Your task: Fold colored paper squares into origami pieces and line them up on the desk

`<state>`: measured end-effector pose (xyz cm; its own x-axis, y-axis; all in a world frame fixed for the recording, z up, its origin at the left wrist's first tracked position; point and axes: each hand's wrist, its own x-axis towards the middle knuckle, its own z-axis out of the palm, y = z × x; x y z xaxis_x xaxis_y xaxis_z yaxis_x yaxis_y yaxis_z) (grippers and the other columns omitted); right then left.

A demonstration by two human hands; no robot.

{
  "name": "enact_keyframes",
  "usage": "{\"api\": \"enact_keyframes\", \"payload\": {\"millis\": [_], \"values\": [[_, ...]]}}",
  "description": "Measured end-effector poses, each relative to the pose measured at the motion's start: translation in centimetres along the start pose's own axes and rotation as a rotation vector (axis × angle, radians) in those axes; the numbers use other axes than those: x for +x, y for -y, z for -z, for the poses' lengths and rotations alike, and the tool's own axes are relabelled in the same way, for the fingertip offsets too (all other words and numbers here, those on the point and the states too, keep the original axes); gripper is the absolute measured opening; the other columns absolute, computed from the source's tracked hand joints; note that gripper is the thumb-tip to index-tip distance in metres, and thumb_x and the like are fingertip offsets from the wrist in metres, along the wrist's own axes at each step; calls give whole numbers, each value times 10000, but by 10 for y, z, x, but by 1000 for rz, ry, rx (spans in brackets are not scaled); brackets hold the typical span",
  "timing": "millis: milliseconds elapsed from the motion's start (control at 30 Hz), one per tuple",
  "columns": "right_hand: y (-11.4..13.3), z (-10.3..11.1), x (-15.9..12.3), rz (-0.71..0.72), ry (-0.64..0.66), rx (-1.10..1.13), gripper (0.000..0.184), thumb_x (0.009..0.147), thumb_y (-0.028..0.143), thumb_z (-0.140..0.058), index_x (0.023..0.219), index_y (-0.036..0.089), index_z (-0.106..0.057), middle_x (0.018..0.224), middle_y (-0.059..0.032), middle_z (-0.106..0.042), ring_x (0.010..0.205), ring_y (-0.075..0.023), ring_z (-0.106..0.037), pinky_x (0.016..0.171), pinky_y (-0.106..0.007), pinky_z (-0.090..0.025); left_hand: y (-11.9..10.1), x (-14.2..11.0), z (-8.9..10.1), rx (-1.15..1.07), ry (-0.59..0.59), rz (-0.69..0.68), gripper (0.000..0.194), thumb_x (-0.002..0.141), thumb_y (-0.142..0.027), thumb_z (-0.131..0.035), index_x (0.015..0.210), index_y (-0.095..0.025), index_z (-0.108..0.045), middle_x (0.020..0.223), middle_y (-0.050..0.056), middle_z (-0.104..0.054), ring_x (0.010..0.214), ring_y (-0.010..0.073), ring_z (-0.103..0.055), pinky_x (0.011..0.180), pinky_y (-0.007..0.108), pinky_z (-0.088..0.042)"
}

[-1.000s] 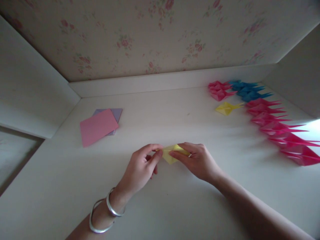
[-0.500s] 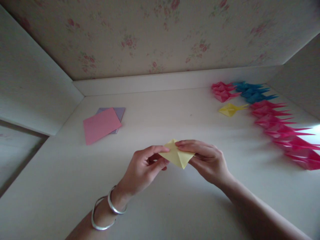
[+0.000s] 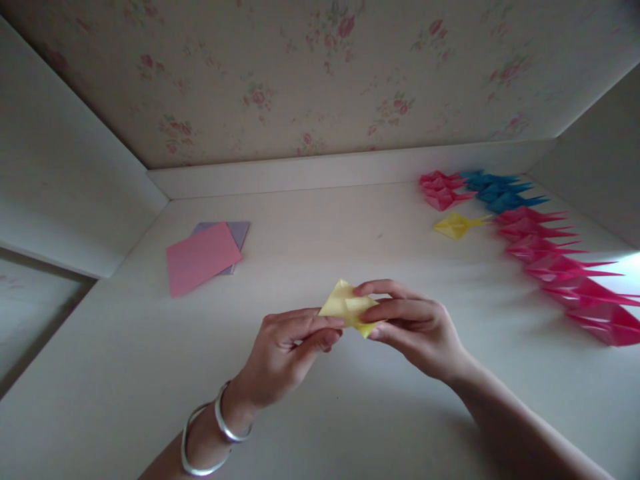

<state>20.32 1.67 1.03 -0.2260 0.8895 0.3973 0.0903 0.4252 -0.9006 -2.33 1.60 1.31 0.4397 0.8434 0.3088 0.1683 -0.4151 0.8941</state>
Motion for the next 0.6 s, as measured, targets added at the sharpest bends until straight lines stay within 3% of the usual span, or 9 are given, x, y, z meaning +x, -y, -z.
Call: {"api": "enact_keyframes", "payload": {"millis": [100,200,467,600], "values": [[2,-7,-2,-107,-88,7,41,824,235,-751,809,232,-788,1184,-91,-703,905,-202,-723,666,-250,-584,-3,-1,-2,-18,-40,117,159,915,-240,-633,968,-189,-774,801,47,-768,625,136,-684,572,227,-572],[2,-15,-4,-150,-154,13,62,839,240,-729,803,227,-777,1153,-96,-719,972,-229,-710,741,-292,-586,-6,0,-6,-76,-76,251,197,931,-273,-609,943,-182,-783,794,51,-771,637,148,-694,577,242,-597],[0,-24,-6,-185,-233,-24,119,856,251,-707,747,218,-741,1026,-79,-721,903,-188,-694,703,-263,-560,-1,-5,-20,-224,-208,377,326,923,-313,-626,1229,-218,-685,909,53,-789,737,175,-747,605,256,-634],[-5,-29,-9,-248,-273,16,95,857,265,-707,787,207,-734,1033,-79,-719,796,-161,-693,661,-258,-571,2,-5,-22,-189,-191,439,421,943,-351,-591,1334,-195,-596,931,63,-792,777,189,-755,625,269,-641]]}}
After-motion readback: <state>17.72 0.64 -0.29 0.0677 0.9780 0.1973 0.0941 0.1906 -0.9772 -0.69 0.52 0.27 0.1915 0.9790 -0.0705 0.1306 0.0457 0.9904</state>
